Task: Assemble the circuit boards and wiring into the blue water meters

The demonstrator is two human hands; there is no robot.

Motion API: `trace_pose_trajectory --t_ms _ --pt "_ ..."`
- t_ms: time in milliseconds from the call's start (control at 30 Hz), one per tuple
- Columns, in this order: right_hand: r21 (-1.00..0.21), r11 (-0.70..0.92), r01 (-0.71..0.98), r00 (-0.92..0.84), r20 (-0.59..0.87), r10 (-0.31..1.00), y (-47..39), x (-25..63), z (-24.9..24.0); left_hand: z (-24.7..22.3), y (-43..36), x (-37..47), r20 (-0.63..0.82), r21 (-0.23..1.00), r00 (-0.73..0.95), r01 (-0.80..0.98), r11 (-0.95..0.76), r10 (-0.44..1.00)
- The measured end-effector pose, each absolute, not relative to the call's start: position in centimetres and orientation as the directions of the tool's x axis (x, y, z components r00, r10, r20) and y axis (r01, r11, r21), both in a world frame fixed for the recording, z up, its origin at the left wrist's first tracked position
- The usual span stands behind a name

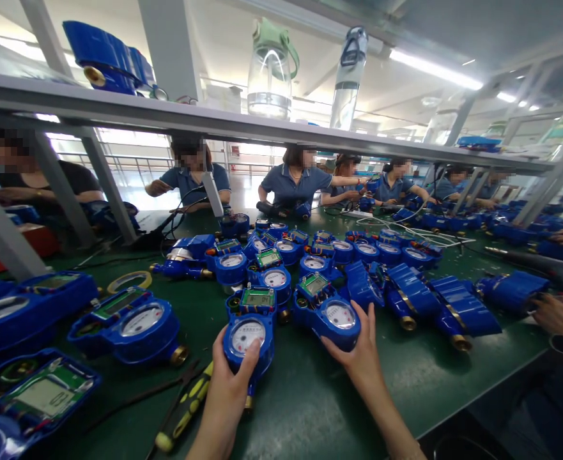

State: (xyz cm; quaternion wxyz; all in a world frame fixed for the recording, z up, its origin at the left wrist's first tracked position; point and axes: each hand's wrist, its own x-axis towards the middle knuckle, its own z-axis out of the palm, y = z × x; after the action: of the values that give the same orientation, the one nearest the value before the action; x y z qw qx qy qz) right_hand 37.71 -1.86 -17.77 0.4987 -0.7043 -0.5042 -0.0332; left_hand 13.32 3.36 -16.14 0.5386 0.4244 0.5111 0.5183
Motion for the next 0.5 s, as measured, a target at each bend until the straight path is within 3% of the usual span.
trace_pose_trajectory --t_ms 500 --pt "-0.676 -0.112 0.728 0.547 0.475 0.689 -0.7 39.7 -18.5 -16.5 5.2 13.5 -0.058 0.986 -0.017 -0.158 0.055 0.998"
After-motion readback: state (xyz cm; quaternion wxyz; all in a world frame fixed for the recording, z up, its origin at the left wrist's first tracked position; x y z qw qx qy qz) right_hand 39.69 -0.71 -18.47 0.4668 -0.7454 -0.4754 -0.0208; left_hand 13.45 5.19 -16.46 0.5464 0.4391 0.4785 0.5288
